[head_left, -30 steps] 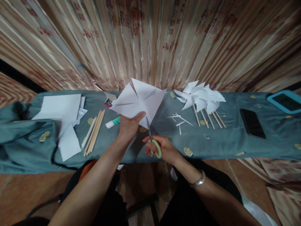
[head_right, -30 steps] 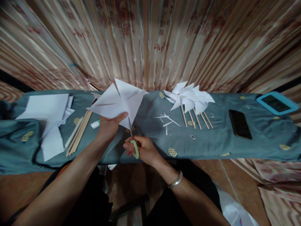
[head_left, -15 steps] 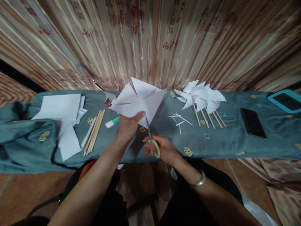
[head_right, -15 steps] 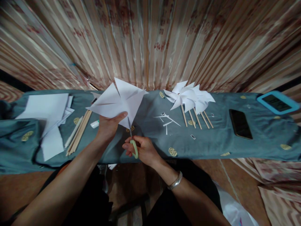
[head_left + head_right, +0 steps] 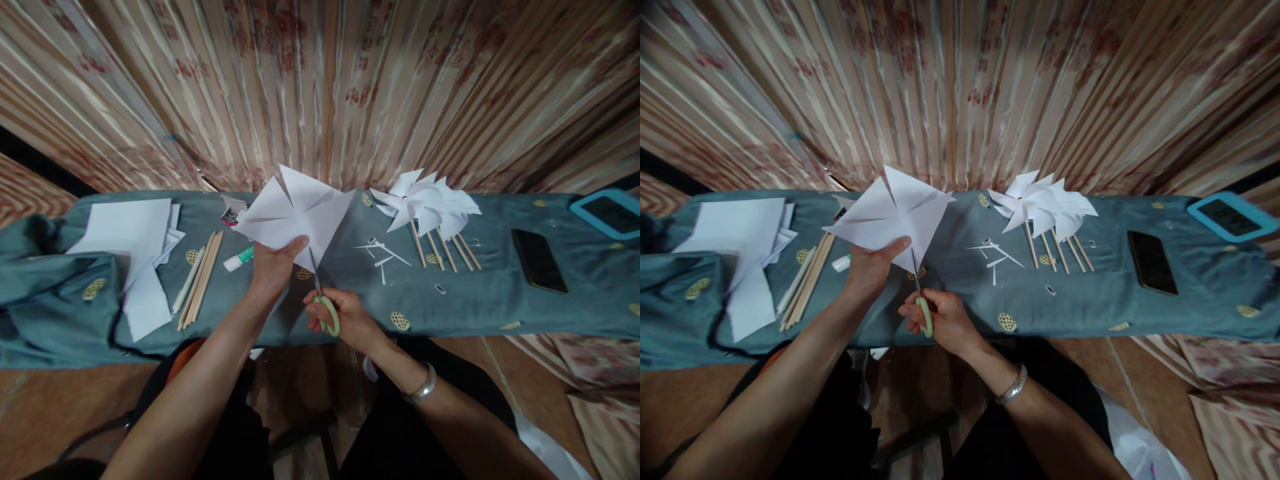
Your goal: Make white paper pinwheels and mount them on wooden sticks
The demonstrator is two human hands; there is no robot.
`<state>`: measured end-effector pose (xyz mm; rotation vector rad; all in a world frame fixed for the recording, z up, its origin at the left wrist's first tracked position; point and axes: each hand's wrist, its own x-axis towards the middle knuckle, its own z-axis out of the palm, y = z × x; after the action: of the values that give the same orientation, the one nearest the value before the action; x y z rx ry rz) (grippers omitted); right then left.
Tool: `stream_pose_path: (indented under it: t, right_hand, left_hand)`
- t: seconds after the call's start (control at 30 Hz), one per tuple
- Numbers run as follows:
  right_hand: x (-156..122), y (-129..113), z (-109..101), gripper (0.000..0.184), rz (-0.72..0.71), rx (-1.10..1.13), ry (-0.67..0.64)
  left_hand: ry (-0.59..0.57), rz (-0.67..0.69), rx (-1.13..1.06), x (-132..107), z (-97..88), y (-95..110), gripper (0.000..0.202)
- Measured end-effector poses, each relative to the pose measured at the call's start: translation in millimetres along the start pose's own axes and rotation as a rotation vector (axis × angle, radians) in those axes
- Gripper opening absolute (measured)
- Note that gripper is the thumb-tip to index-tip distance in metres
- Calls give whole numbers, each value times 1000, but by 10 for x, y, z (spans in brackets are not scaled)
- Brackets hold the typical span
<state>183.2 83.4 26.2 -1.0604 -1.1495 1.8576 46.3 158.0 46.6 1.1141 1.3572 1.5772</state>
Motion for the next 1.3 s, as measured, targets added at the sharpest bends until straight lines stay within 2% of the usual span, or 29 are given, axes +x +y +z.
stream_pose_path:
  t: [0.17, 0.4, 0.57, 0.8, 0.97, 1.3]
  right_hand:
    - [-3, 20, -5, 37, -1, -14, 8]
    - [-3, 37, -11, 38, 1, -1, 5]
    - [1, 53, -17, 40, 21, -22, 35]
    - [34, 23, -61, 40, -8, -94, 66]
    - [37, 27, -93, 36, -49, -151, 77]
    - [54, 48, -88, 34, -19, -115, 97]
  left_hand:
    - [9, -9, -2, 1, 13, -14, 40]
    - [9, -35, -56, 4, -13, -40, 31]
    - [26, -64, -32, 6, -37, -37, 34]
    - [-44, -103, -43, -84, -16, -23, 25]
    - [-70, -102, -41, -125, 1, -12, 28]
    - [-45, -129, -36, -124, -2, 14, 18]
